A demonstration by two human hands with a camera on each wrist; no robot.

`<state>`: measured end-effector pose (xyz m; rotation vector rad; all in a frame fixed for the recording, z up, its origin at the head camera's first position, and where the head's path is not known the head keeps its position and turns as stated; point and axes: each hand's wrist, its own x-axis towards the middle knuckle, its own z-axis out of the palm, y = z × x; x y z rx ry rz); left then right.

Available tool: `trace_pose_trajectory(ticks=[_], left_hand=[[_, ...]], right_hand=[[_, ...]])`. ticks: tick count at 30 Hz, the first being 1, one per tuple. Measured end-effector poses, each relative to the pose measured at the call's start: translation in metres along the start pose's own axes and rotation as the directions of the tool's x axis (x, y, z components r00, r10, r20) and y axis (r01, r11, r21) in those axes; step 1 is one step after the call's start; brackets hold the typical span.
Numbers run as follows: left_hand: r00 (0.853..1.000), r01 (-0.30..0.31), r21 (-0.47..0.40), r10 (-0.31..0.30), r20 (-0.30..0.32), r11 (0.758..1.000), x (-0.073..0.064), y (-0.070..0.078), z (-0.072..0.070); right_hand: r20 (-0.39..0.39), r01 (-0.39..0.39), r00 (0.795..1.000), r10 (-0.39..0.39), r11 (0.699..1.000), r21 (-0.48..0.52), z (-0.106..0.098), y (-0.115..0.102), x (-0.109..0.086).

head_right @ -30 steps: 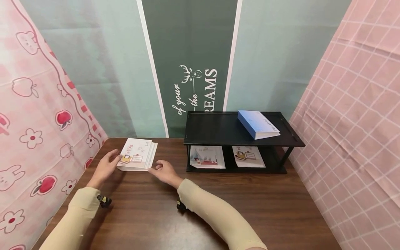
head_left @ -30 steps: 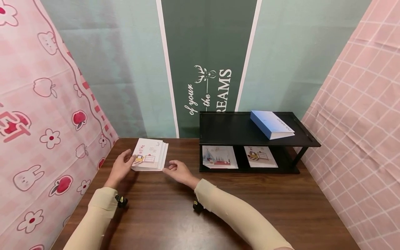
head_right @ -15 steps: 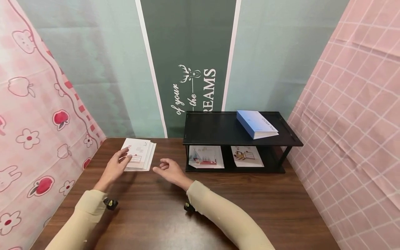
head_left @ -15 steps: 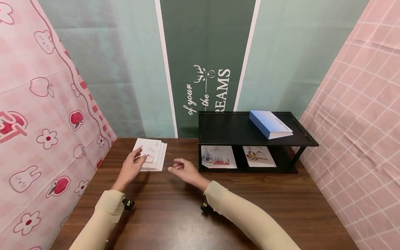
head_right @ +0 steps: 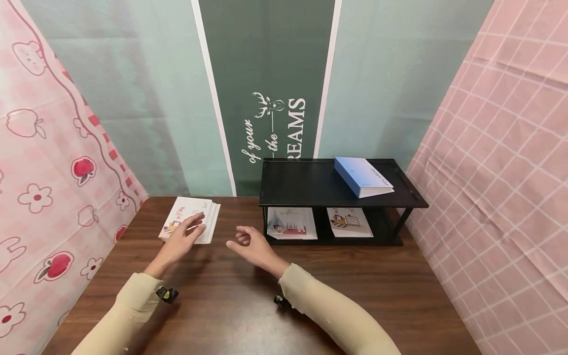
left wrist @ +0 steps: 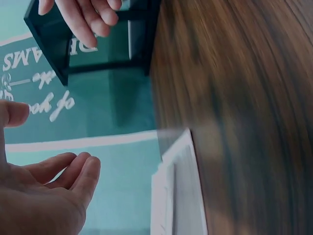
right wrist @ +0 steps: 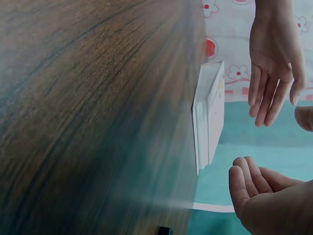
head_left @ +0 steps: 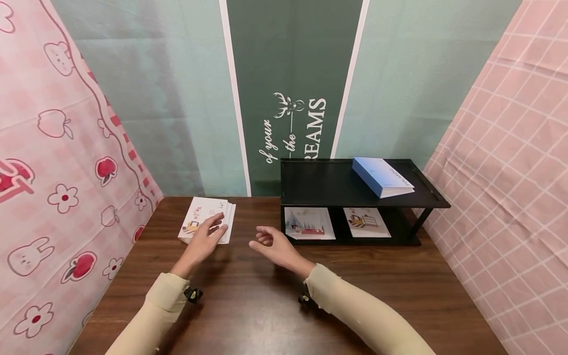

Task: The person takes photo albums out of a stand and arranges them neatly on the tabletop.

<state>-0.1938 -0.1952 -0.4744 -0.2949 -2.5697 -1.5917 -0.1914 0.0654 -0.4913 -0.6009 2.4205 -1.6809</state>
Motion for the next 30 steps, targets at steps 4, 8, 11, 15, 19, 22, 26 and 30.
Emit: trace_pose_trajectory(ticks=[4, 8, 11, 15, 19, 22, 26, 30], left_hand=[[0.999, -0.012, -0.033, 0.013, 0.04, 0.999, -0.002, 0.01, 0.008], [0.997, -0.029, -0.064, 0.033, 0.063, 0.998, -0.002, 0.02, 0.014], [0.996, -0.057, -0.077, 0.062, 0.067, 0.995, -0.003, 0.024, 0.018], [0.993, -0.074, -0.08, 0.081, 0.086, 0.994, -0.003, 0.031, 0.022], [0.989, -0.081, -0.076, 0.089, 0.121, 0.994, -0.004, 0.043, 0.028], [0.984, -0.1, -0.083, 0.11, 0.139, 0.992, -0.005, 0.051, 0.032], [0.979, -0.124, -0.101, 0.138, 0.151, 0.987, -0.005, 0.06, 0.037], [0.973, -0.14, -0.106, 0.156, 0.168, 0.984, -0.004, 0.071, 0.038]], right_hand=[[-0.016, -0.004, 1.0, 0.004, 1.0, 0.004, -0.008, -0.002, -0.008], [-0.025, -0.004, 1.0, 0.004, 1.0, -0.006, -0.018, -0.004, -0.014], [-0.03, -0.007, 1.0, 0.006, 1.0, -0.017, -0.024, -0.005, -0.019], [-0.054, -0.006, 0.999, 0.006, 1.0, -0.007, -0.031, -0.007, -0.025], [-0.094, 0.022, 0.995, -0.021, 1.0, 0.004, -0.038, -0.009, -0.03], [-0.115, 0.045, 0.992, -0.045, 0.999, 0.001, -0.045, -0.009, -0.032], [-0.126, 0.044, 0.991, -0.045, 0.999, -0.017, -0.055, -0.01, -0.038], [-0.136, 0.036, 0.99, -0.039, 0.999, -0.024, -0.064, -0.014, -0.044]])
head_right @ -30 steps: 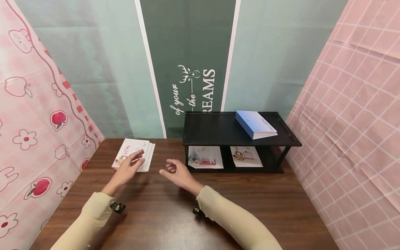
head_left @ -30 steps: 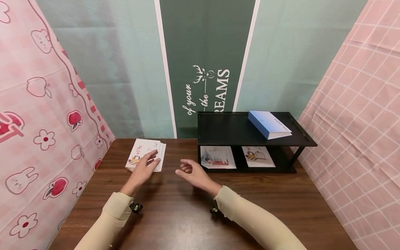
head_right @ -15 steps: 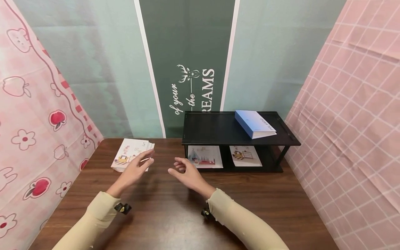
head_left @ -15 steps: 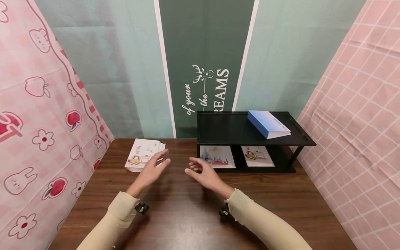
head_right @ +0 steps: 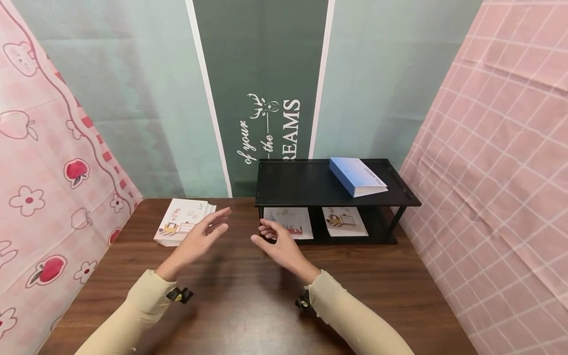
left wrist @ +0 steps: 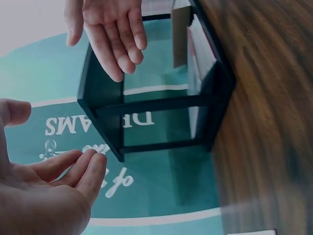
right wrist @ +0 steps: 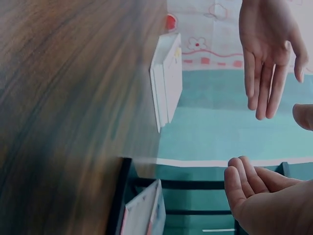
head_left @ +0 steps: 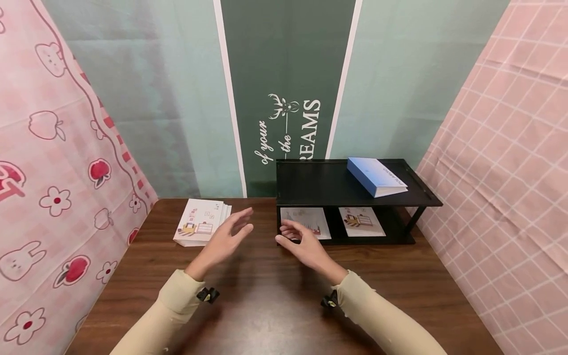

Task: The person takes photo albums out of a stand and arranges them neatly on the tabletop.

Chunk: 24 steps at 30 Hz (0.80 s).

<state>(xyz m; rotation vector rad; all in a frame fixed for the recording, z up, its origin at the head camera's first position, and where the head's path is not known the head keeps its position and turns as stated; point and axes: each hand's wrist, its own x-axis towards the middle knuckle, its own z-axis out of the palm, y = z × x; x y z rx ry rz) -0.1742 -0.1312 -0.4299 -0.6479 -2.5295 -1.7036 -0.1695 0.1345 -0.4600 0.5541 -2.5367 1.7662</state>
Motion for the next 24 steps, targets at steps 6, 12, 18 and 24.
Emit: trace_pose_trajectory(ticks=[6, 12, 18, 24], left_hand=[[1.0, -0.018, 0.016, 0.018, 0.023, 1.0, 0.005, 0.015, 0.003], [0.998, -0.06, -0.019, 0.06, 0.036, 0.998, 0.014, 0.028, 0.008], [0.994, -0.09, -0.036, 0.092, 0.058, 0.995, 0.025, 0.041, 0.016], [0.989, -0.119, -0.066, 0.124, 0.075, 0.991, 0.035, 0.051, 0.023]], right_hand=[[-0.026, 0.032, 0.999, -0.032, 0.999, -0.002, -0.014, -0.006, -0.003], [-0.062, 0.061, 0.996, -0.06, 0.998, 0.008, -0.03, -0.012, -0.005], [-0.073, 0.055, 0.996, -0.058, 0.998, -0.042, -0.047, -0.022, -0.009], [-0.088, 0.114, 0.989, -0.123, 0.989, -0.093, -0.062, -0.029, -0.011]])
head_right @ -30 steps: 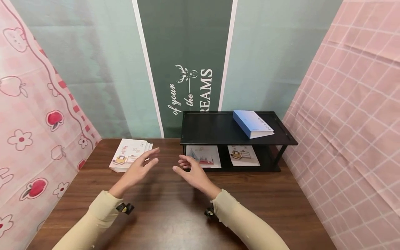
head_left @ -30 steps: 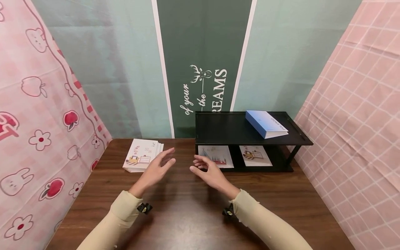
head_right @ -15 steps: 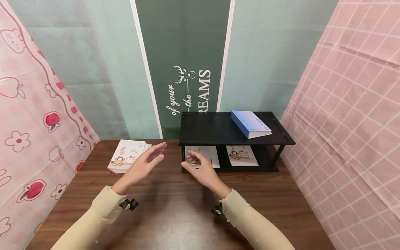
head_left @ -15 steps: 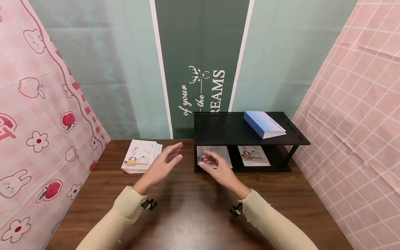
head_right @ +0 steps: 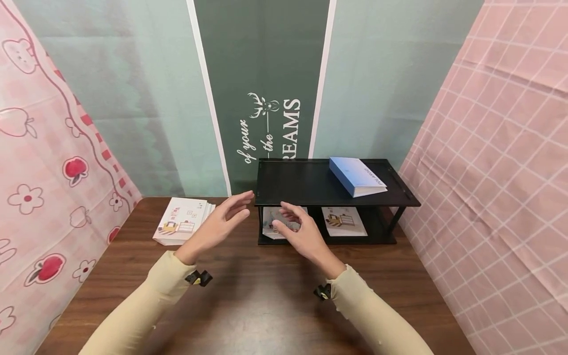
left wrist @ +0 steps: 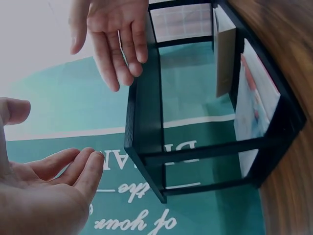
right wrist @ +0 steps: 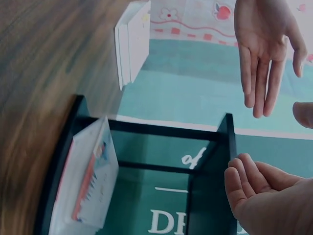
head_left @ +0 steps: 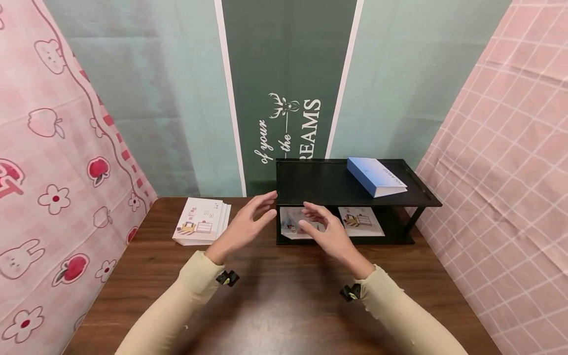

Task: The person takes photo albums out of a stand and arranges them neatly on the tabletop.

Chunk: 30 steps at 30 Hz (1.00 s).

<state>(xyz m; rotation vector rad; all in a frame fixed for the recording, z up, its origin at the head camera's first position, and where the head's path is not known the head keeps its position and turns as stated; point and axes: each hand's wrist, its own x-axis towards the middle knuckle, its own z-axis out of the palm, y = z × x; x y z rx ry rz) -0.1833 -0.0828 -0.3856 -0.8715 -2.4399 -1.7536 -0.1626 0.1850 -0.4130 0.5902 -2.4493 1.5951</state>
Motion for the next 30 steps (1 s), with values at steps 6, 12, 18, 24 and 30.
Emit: trace_pose_trajectory(ticks=[6, 12, 18, 24, 30], left_hand=[[0.999, -0.038, -0.026, 0.038, 0.027, 0.999, 0.01, 0.002, 0.009], [0.999, -0.026, -0.028, 0.027, 0.038, 0.999, 0.023, 0.006, 0.017], [0.998, -0.033, -0.02, 0.034, 0.048, 0.999, 0.035, 0.01, 0.024], [0.997, -0.045, -0.029, 0.047, 0.058, 0.999, 0.044, 0.013, 0.03], [0.996, -0.043, -0.038, 0.045, 0.072, 0.998, 0.054, 0.017, 0.04]], right_hand=[[-0.013, -0.012, 1.0, 0.012, 1.0, -0.019, -0.015, -0.006, 0.0], [-0.041, -0.005, 0.999, 0.004, 1.0, -0.025, -0.029, -0.008, 0.003], [-0.053, -0.004, 0.999, 0.003, 0.999, -0.034, -0.039, -0.004, 0.003], [-0.083, 0.0, 0.997, -0.005, 0.998, -0.066, -0.049, -0.001, 0.004], [-0.109, -0.018, 0.994, 0.008, 0.996, -0.092, -0.061, -0.001, 0.006]])
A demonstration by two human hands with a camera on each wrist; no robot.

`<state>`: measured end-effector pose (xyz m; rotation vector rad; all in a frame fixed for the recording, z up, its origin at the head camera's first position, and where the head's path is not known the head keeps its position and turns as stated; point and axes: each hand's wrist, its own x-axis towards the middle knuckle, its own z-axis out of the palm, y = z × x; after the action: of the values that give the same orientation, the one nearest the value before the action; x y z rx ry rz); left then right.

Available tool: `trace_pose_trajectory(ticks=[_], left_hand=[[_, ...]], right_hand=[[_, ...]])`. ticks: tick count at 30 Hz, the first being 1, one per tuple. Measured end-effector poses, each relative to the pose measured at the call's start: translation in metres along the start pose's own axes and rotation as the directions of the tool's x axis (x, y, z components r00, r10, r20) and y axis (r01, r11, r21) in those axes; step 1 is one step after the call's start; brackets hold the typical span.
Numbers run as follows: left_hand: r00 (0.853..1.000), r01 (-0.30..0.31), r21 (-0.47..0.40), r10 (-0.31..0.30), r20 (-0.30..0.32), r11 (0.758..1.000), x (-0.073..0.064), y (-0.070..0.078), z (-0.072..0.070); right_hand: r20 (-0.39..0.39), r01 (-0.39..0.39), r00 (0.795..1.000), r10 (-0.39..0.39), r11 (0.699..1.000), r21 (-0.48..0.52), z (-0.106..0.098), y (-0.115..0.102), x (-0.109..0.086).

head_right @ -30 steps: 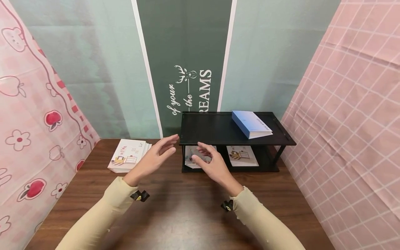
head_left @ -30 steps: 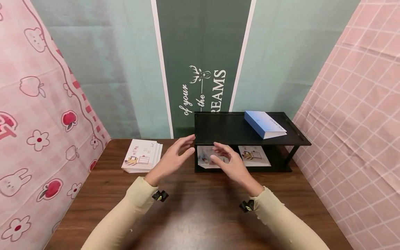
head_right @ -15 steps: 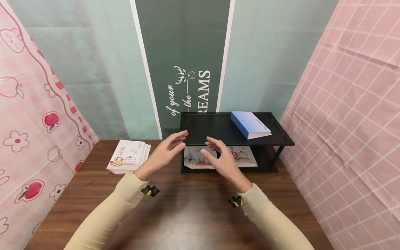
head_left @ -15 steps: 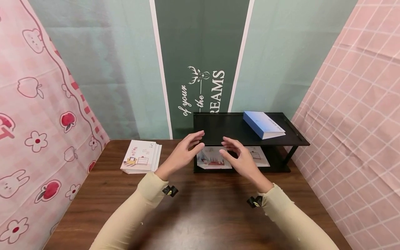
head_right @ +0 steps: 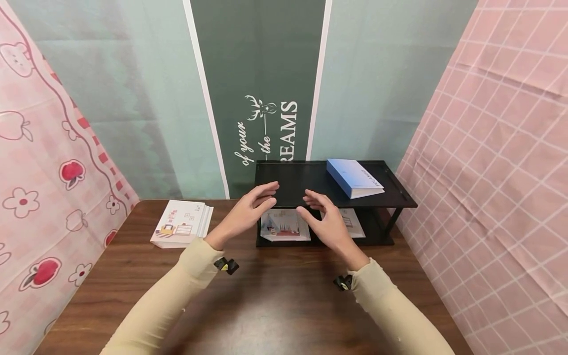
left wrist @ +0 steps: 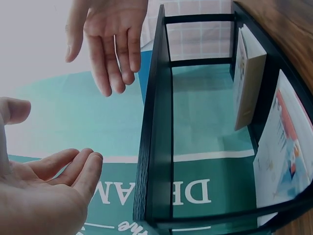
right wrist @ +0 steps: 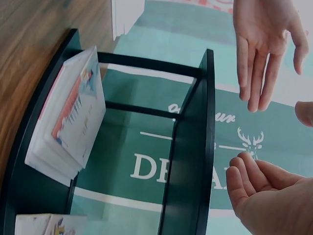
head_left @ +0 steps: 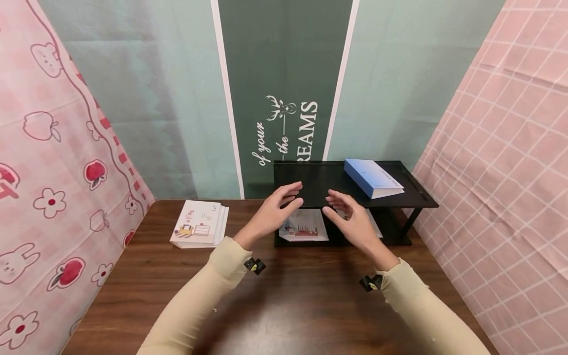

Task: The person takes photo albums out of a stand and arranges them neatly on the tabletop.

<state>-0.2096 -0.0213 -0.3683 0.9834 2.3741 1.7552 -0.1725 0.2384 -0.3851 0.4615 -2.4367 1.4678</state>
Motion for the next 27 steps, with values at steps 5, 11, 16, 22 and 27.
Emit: trace_pose_trajectory(ticks=[5, 11, 16, 22, 27], left_hand=[[1.0, 0.01, 0.001, -0.01, 0.001, 1.0, 0.008, 0.002, 0.008], [1.0, 0.007, -0.007, -0.007, 0.014, 1.0, 0.017, -0.001, 0.016], [1.0, 0.02, -0.002, -0.02, 0.021, 1.0, 0.024, -0.002, 0.022], [0.998, 0.051, 0.012, -0.051, 0.039, 0.999, 0.032, -0.002, 0.029], [0.998, 0.05, 0.008, -0.05, 0.038, 0.999, 0.041, -0.001, 0.034]], right_hand=[[-0.019, -0.013, 1.0, 0.013, 1.0, -0.029, -0.009, 0.002, 0.001], [-0.04, 0.015, 0.999, -0.016, 0.999, -0.033, -0.019, 0.003, 0.005], [-0.061, 0.014, 0.998, -0.017, 0.999, -0.047, -0.028, 0.005, 0.007], [-0.077, 0.012, 0.997, -0.015, 0.999, -0.037, -0.037, 0.01, 0.011], [-0.091, 0.005, 0.996, -0.009, 0.999, -0.045, -0.046, 0.013, 0.013]])
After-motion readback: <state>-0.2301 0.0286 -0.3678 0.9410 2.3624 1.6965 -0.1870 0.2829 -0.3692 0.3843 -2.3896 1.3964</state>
